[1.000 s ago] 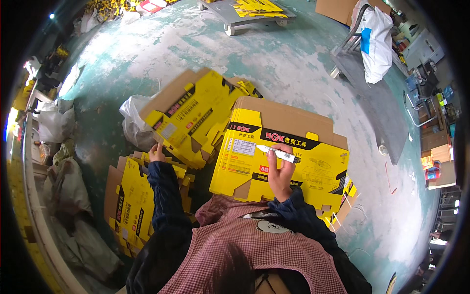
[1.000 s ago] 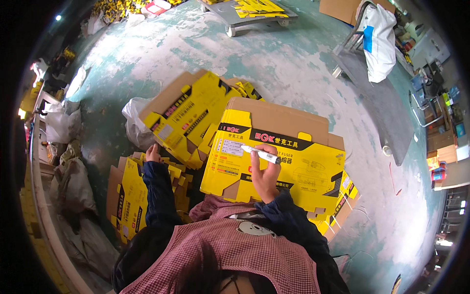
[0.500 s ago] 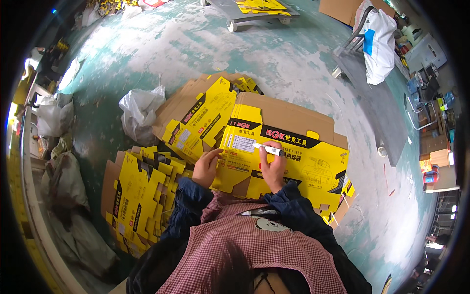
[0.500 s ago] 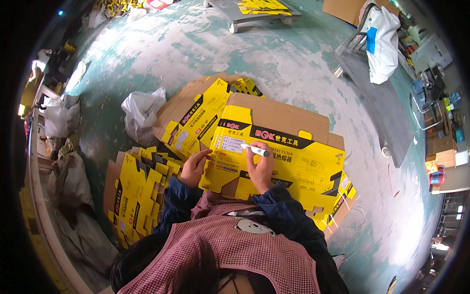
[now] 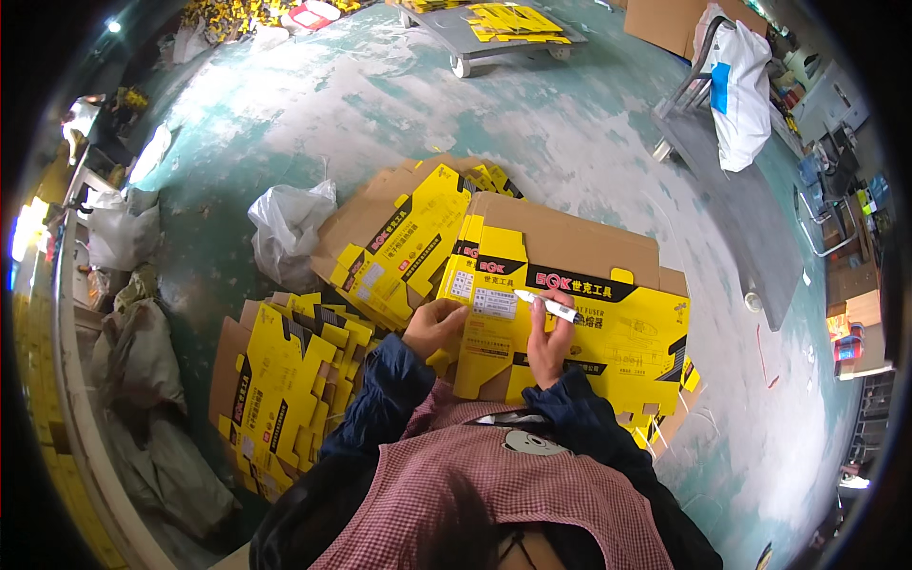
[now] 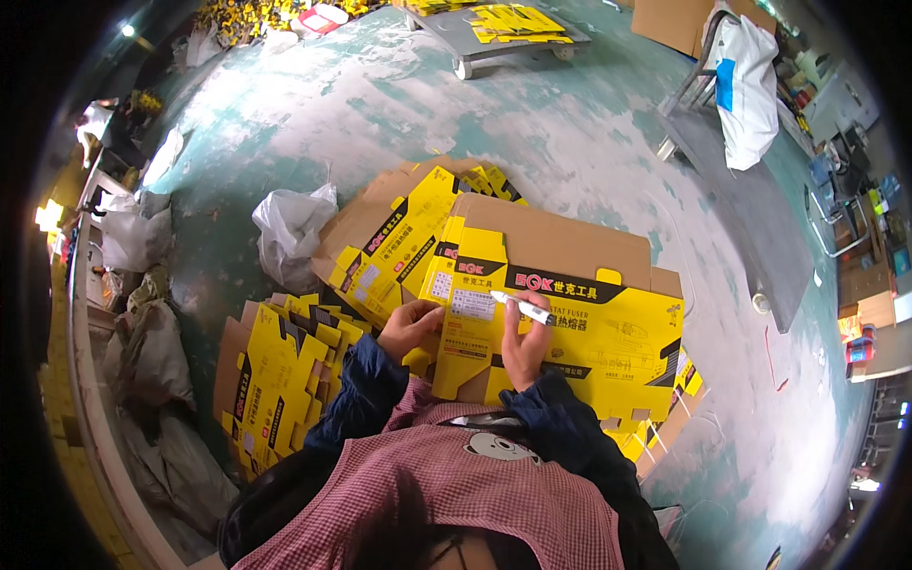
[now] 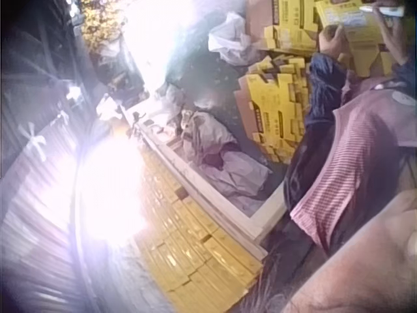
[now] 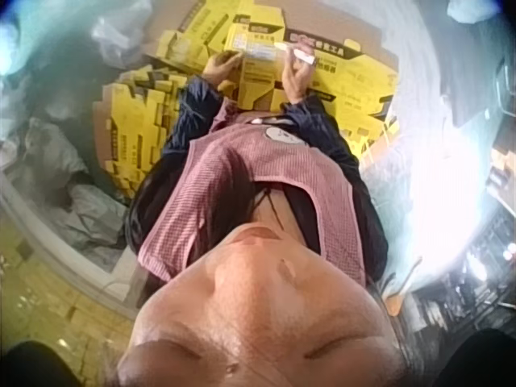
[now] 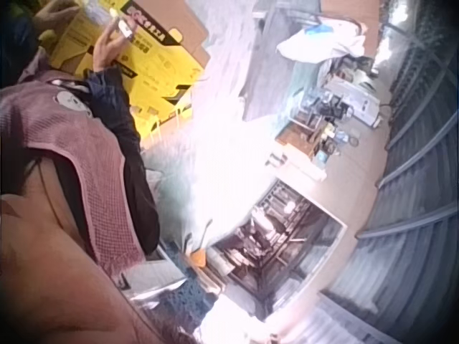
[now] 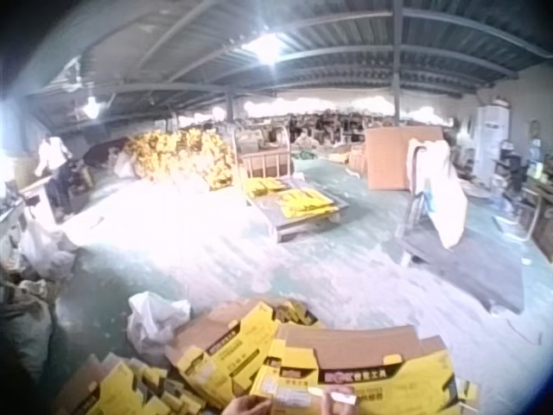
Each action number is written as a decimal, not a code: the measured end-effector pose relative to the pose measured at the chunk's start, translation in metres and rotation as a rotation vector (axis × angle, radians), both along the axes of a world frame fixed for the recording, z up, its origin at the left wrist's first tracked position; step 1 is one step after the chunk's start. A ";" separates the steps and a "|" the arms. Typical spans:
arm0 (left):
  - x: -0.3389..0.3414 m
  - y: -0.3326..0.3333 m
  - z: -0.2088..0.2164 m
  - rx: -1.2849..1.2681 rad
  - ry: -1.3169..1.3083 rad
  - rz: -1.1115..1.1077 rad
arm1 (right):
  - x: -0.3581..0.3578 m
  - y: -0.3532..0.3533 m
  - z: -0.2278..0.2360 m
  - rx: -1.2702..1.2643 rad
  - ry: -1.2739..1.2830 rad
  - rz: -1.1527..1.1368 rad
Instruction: Marking checklists on cardboard boxes with a marker and sorting them.
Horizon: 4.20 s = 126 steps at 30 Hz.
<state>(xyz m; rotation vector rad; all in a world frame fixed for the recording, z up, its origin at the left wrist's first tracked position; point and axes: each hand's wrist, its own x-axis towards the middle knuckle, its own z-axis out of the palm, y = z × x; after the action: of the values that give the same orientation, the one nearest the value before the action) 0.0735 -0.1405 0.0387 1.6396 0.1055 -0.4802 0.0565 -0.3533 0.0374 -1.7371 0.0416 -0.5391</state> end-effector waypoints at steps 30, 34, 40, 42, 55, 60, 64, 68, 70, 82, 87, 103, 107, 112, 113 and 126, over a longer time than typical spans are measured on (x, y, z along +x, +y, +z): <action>0.007 0.040 0.020 -0.445 -0.244 0.554 | -0.017 -0.007 0.071 0.290 -0.079 0.057; 0.047 0.117 0.004 -0.590 -0.463 0.874 | -0.012 -0.002 0.052 0.187 -0.066 0.100; 0.084 0.179 -0.059 -0.393 -0.321 0.929 | -0.004 -0.002 0.016 0.002 -0.043 0.025; 0.079 0.255 -0.109 -0.270 -0.479 0.972 | 0.002 0.018 0.023 -0.004 -0.064 0.068; -0.024 0.025 -0.003 0.236 -0.440 0.343 | 0.014 0.013 0.002 -0.306 -0.062 0.111; -0.032 0.001 0.006 0.495 -0.501 0.226 | 0.015 0.016 0.006 -0.475 -0.064 0.095; -0.034 -0.009 0.010 0.594 -0.443 0.146 | 0.014 0.014 -0.001 -0.411 -0.073 0.037; -0.031 -0.001 -0.010 0.569 -0.520 0.177 | 0.011 0.013 0.000 -0.160 -0.006 0.073; -0.027 0.002 -0.005 0.515 -0.496 0.167 | 0.010 0.009 0.002 -0.170 -0.019 0.069; -0.023 0.014 0.023 -0.388 -0.134 0.253 | -0.027 0.001 0.051 0.061 -0.047 0.147; 0.013 0.069 0.016 -0.429 -0.519 0.645 | -0.029 -0.003 0.062 0.091 -0.073 0.163; 0.045 0.175 -0.153 0.778 -0.400 0.977 | 0.000 0.010 0.027 -0.119 -0.093 0.147; 0.016 0.098 -0.094 0.165 -0.332 0.602 | 0.013 0.011 0.014 -0.230 -0.047 0.118; -0.023 0.033 -0.030 0.156 -0.372 0.382 | 0.019 0.015 -0.002 -0.247 -0.028 0.130; -0.026 0.027 -0.021 0.158 -0.371 0.383 | 0.019 0.015 -0.001 -0.272 -0.017 0.142; -0.017 0.009 -0.002 0.459 -0.521 0.130 | 0.018 0.013 -0.004 -0.206 0.001 0.054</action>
<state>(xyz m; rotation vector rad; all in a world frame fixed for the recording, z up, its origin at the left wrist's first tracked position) 0.0564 -0.1311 0.0364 2.1416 -0.0728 0.0931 0.0750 -0.3399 0.0333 -1.9335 -0.0622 -0.5176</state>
